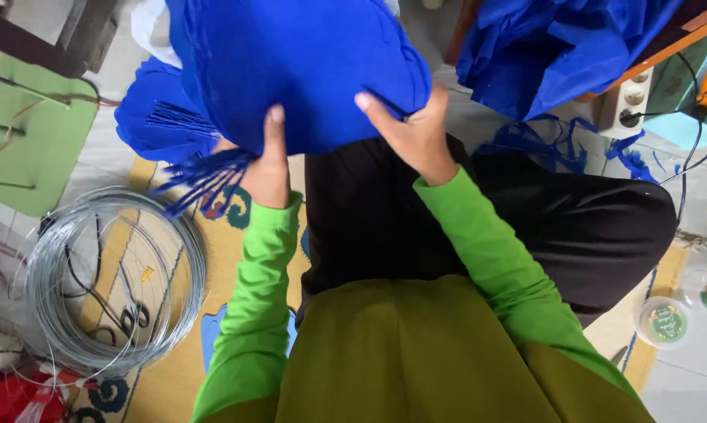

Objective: Organizing and grouping blue fabric petals and blue wire stems for assembly on a floor mat.

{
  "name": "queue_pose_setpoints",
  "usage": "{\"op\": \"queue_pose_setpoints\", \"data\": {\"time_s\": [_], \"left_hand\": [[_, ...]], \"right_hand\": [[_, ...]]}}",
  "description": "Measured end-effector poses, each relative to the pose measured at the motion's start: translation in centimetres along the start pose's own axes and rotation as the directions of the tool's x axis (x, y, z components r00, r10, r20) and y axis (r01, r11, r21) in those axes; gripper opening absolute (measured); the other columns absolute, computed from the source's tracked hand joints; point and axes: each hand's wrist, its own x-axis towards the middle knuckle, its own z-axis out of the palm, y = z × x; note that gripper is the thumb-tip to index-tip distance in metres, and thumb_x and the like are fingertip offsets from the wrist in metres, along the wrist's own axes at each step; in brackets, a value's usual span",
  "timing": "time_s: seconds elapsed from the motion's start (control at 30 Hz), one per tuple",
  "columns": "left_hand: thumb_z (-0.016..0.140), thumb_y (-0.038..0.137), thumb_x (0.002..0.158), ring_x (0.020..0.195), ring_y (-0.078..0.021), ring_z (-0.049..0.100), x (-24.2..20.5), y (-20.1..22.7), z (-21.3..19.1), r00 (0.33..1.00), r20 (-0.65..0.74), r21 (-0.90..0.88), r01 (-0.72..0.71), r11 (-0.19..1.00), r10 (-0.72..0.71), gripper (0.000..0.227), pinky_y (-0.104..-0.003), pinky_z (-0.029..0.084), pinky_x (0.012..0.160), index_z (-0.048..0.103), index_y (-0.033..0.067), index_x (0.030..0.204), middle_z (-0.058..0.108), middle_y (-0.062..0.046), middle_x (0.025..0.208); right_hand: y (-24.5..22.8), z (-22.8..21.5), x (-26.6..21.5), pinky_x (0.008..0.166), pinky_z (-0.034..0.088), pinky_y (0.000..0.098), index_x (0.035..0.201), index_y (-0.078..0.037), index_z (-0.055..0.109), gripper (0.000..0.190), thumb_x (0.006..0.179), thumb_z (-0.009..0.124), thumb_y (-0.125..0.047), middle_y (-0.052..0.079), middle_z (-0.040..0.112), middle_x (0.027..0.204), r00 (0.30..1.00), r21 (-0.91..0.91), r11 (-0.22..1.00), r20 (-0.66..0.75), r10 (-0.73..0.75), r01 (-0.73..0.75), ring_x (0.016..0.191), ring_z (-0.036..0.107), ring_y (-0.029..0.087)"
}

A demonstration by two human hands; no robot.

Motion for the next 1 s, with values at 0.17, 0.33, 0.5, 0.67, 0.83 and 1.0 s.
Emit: {"op": "queue_pose_setpoints", "data": {"time_s": [0.17,0.33,0.5,0.67,0.83,1.0], "left_hand": [[0.063,0.002,0.082,0.069,-0.0184,0.06,-1.2,-2.7,0.7,0.999,-0.034,-0.093,-0.025,0.995,0.022,0.012,-0.026,0.05,0.068,0.058,-0.0057,0.091,0.063,-0.012,0.086],[0.063,0.003,0.083,0.073,-0.0162,0.062,-0.7,-3.8,1.8,1.0,-0.021,-0.179,0.011,0.984,-0.015,0.013,-0.023,0.051,0.069,0.06,-0.0064,0.09,0.064,-0.011,0.088],[0.064,0.006,0.083,0.078,-0.0191,0.062,-0.7,-5.2,1.7,0.999,-0.022,-0.235,0.042,0.971,-0.049,0.019,-0.026,0.051,0.075,0.056,-0.0034,0.098,0.062,-0.012,0.094],[0.063,0.004,0.082,0.06,-0.0184,0.056,1.7,-2.7,1.0,0.993,-0.036,-0.127,-0.114,0.985,0.11,0.014,-0.027,0.049,0.063,0.057,-0.0081,0.084,0.062,-0.013,0.078],[0.066,0.008,0.081,0.068,-0.0179,0.061,0.7,-4.8,1.6,0.999,0.004,-0.196,0.033,0.98,-0.033,0.017,-0.025,0.051,0.065,0.059,-0.0048,0.09,0.064,-0.012,0.085],[0.066,0.008,0.084,0.087,-0.0201,0.062,1.4,-5.7,2.0,0.999,-0.018,-0.109,-0.033,0.993,0.031,0.033,-0.029,0.051,0.081,0.051,-0.0009,0.112,0.061,-0.014,0.106]], "right_hand": [[3.0,-0.6,-1.1,0.068,0.052,0.0266,0.104,0.0,0.045,0.032,0.079,0.065,0.004,0.011,0.057,0.091,0.999,0.139,0.99,-0.027,0.019,-0.015,0.072,0.059,0.019],[4.9,-0.6,-0.8,0.059,0.049,0.0227,0.092,0.002,0.053,0.018,0.079,0.065,0.004,0.008,0.061,0.079,1.0,0.1,0.995,-0.017,0.014,-0.012,0.061,0.056,0.014],[6.0,-0.4,-0.6,0.081,0.05,0.027,0.109,-0.001,0.047,0.035,0.079,0.067,0.003,0.01,0.059,0.101,0.994,0.194,0.979,-0.076,0.079,-0.063,0.084,0.059,0.017],[3.9,-0.5,1.9,0.067,0.052,0.0252,0.1,0.0,0.051,0.028,0.078,0.068,0.003,0.009,0.061,0.089,0.996,0.117,0.993,-0.094,-0.009,0.02,0.069,0.06,0.016],[6.0,-0.5,0.5,0.076,0.053,0.0305,0.109,0.001,0.045,0.038,0.078,0.068,-0.001,0.013,0.057,0.099,0.998,0.082,0.996,-0.052,0.041,-0.036,0.081,0.06,0.022],[7.1,-0.6,0.9,0.066,0.05,0.0258,0.097,0.001,0.049,0.02,0.082,0.062,-0.003,0.009,0.058,0.083,0.987,0.11,0.982,0.079,0.142,-0.151,0.067,0.056,0.016]]}}
